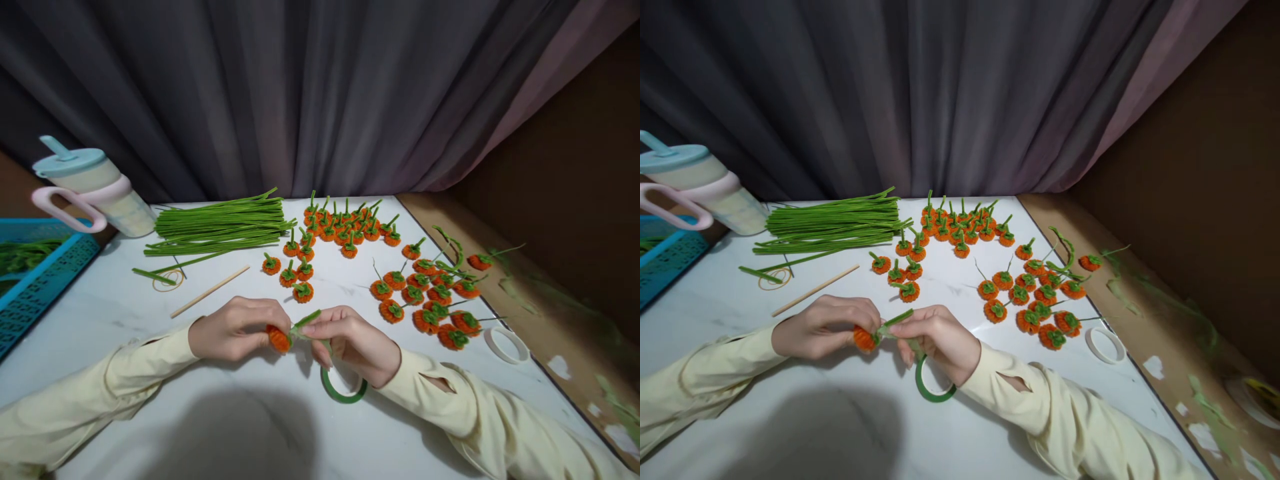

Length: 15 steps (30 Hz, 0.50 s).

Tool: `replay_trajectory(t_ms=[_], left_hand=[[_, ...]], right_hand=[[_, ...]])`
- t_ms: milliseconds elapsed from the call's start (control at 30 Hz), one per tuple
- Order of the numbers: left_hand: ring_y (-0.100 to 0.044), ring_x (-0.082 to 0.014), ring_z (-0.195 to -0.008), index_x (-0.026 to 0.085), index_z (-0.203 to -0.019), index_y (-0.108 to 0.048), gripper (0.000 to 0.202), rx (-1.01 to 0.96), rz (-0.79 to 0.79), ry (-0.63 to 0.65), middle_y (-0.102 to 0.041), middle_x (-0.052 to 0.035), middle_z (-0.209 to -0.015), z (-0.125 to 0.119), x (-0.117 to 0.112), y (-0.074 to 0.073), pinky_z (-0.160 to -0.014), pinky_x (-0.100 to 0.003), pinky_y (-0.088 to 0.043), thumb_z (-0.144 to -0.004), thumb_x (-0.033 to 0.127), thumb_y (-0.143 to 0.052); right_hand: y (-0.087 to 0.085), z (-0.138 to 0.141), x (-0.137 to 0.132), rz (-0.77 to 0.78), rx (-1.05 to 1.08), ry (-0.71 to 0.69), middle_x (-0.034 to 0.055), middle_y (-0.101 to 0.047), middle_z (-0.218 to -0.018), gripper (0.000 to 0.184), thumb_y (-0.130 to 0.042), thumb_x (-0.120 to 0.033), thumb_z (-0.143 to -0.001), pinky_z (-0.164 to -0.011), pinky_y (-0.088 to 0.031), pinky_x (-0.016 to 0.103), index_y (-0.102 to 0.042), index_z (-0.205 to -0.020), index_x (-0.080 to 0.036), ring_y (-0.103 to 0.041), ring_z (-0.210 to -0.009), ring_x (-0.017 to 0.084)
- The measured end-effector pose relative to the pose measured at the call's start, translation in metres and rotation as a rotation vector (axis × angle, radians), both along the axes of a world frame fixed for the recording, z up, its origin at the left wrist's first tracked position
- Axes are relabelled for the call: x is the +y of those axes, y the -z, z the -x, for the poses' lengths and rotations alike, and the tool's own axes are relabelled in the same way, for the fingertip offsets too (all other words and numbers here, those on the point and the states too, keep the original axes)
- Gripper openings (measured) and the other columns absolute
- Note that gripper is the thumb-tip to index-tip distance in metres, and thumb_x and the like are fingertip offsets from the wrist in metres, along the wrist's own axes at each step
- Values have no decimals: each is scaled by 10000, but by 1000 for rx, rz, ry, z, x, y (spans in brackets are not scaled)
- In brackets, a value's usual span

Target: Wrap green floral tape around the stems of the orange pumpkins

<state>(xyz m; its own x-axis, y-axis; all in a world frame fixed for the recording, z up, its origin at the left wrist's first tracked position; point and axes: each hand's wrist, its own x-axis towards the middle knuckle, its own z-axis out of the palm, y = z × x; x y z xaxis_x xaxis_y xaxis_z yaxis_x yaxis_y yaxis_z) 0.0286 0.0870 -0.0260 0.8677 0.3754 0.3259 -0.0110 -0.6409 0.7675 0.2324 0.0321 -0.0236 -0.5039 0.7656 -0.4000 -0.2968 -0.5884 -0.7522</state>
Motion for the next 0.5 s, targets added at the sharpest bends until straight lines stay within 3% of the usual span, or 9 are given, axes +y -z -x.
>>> replay_trajectory(t_ms=[233, 500], left_hand=[[-598, -180, -792, 133, -961, -598, 164, 7, -51, 38, -634, -117, -816, -1, -1, 0, -711, -259, -485, -887, 124, -452], [-599, -188, -810, 140, -1005, -619, 218, 12, -50, 68, -656, -128, -833, -1, -2, -1, -721, -272, -488, -889, 112, -437]], right_hand=[[1, 1, -1, 0, 17, -6, -30, -498, -349, 277, -678, -224, -671, -453, -302, 223, -574, -437, -117, -424, -350, 56], [-2, 3, 0, 4, -94, -8, -37, -457, -296, 325, -736, -274, -633, -419, -233, 214, -552, -410, -126, -376, -329, 44]])
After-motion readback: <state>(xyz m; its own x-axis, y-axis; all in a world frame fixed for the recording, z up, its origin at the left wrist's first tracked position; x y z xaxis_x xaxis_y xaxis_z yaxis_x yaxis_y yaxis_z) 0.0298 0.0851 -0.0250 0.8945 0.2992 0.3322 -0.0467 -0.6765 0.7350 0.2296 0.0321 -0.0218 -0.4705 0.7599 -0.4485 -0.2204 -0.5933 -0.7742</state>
